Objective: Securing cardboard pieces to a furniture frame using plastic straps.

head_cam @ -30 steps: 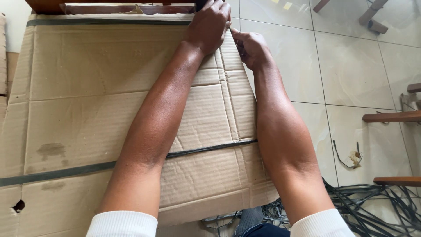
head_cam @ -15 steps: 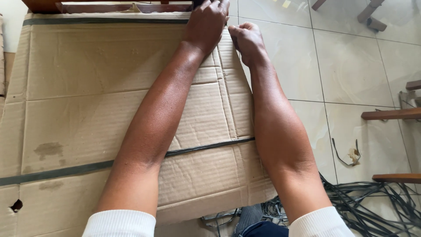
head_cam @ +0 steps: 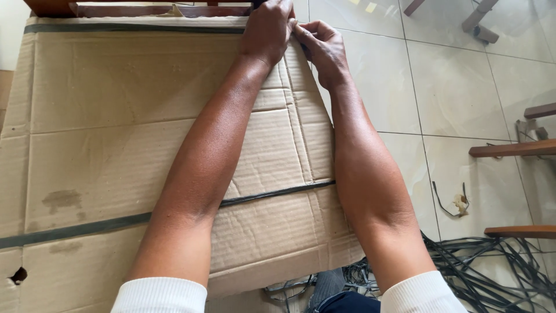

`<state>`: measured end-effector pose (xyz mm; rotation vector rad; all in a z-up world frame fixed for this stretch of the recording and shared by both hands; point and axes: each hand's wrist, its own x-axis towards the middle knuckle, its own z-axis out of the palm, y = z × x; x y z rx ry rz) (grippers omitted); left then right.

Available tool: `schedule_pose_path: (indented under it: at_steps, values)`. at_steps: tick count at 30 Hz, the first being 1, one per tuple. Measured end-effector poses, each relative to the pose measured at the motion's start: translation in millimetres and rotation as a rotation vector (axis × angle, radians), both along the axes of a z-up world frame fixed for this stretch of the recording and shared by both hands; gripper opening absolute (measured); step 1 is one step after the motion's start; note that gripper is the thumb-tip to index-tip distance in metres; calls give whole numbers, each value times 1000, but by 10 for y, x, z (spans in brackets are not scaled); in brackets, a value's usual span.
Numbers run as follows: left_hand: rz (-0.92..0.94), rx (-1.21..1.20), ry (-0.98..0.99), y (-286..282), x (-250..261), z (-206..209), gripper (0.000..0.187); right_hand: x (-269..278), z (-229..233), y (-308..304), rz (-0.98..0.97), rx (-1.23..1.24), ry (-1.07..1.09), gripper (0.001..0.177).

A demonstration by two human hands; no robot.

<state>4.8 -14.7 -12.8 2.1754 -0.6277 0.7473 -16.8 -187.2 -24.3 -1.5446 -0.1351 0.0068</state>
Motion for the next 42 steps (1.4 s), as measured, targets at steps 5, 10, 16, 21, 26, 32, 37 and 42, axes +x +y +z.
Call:
schedule_pose_path:
  at_steps: [5,10,16,21,26,32,37,42]
  values:
    - [-44,-64,100,74,-30,25,20,51,-36,19,-24,-60,-96,21]
    - [16,-14,-94,145,60,-79,23,73,-29,52,-49,-115,-98,19]
    - [40,101,149,135,39,-24,16,60,4,68,-53,-175,-189,12]
    - [90,230,-22,82,179,-227,15,-36,185,158,-157,-474,-214,9]
    - [57,259,-78,112,71,-149,16,-69,246,152,-124,-544,-226,13]
    - [50,236,-79,111,94,-152,20,-58,231,146,-53,-471,-200,13]
    - [-26,294,95,111,94,-140,15,54,131,167,-52,-399,-193,21]
    - [-32,81,-73,158,70,-111,21,246,-26,133,-32,-357,-168,32]
